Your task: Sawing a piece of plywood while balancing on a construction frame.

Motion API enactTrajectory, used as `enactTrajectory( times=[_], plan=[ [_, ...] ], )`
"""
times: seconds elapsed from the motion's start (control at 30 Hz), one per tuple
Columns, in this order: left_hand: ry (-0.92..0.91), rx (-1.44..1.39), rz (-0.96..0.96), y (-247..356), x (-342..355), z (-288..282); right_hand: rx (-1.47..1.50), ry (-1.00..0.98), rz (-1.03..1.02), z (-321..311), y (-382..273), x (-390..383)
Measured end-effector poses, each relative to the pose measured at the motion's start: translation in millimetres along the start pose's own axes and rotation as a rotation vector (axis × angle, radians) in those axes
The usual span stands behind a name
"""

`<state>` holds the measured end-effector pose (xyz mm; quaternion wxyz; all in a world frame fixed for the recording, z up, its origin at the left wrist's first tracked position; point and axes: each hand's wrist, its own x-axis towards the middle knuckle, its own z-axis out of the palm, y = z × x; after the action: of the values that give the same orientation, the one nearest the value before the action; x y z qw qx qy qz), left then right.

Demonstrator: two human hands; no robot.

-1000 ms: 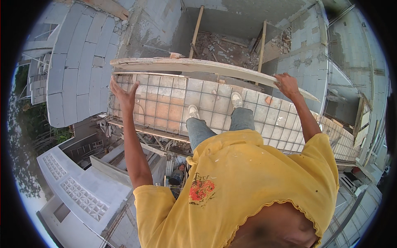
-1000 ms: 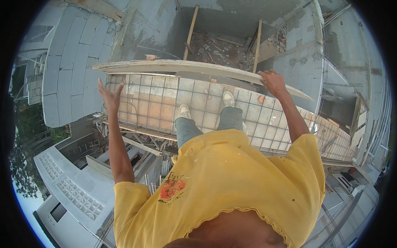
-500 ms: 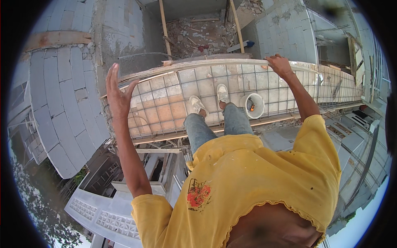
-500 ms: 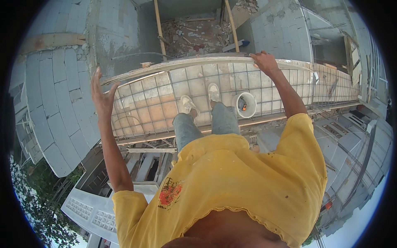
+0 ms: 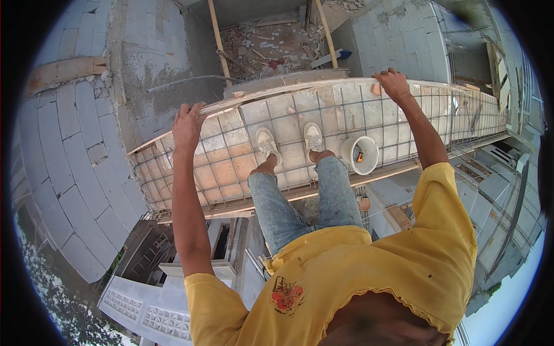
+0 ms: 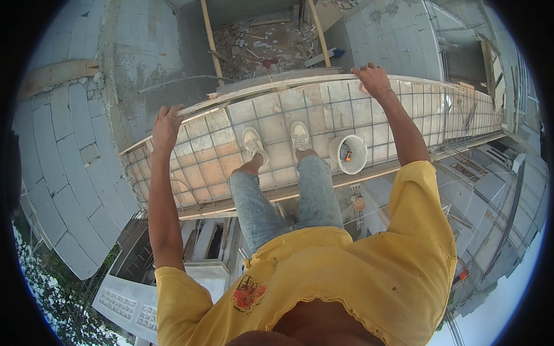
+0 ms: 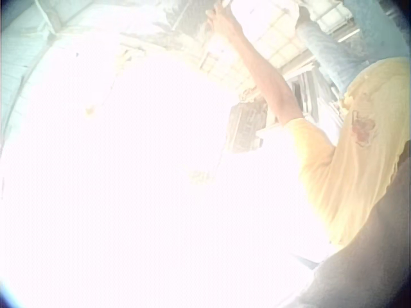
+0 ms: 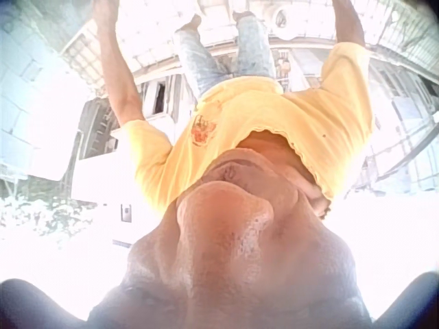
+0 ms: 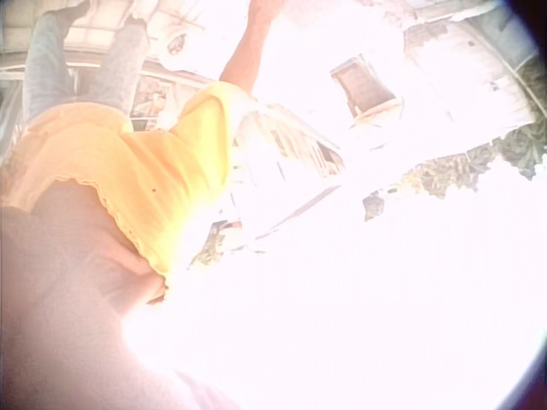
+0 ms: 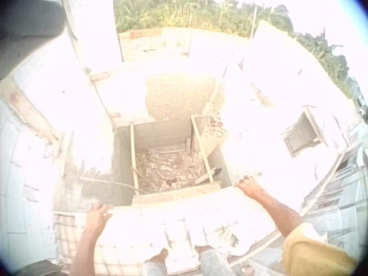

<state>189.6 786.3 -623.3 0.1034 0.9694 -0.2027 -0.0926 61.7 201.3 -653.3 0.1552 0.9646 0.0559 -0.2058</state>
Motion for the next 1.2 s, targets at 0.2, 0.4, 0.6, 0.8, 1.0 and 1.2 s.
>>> enactTrajectory(
  times=[0.2,0.4,0.6,0.8,1.0,1.2],
  plan=[
    [-0.073,-0.050,0.030,-26.7,28.8,57.2,-0.055,-0.040,0.053,38.5,-14.4,27.3],
    [-0.113,-0.096,0.041,-55.5,66.6,140.7,-0.057,-0.056,0.063,109.3,-32.1,82.9],
    [-0.158,-0.055,0.084,-84.9,80.0,250.8,-0.080,-0.072,0.027,198.9,-56.7,139.9],
    [-0.101,-0.083,0.178,-110.4,84.4,343.7,-0.042,-0.062,0.014,270.2,-75.8,175.2],
    [-0.153,-0.052,0.171,-109.0,78.2,384.6,-0.051,-0.088,-0.037,311.0,-78.1,177.7],
    [-0.155,-0.032,0.213,-107.4,71.5,372.1,-0.081,-0.075,-0.081,312.4,-68.1,176.4]
  ],
)
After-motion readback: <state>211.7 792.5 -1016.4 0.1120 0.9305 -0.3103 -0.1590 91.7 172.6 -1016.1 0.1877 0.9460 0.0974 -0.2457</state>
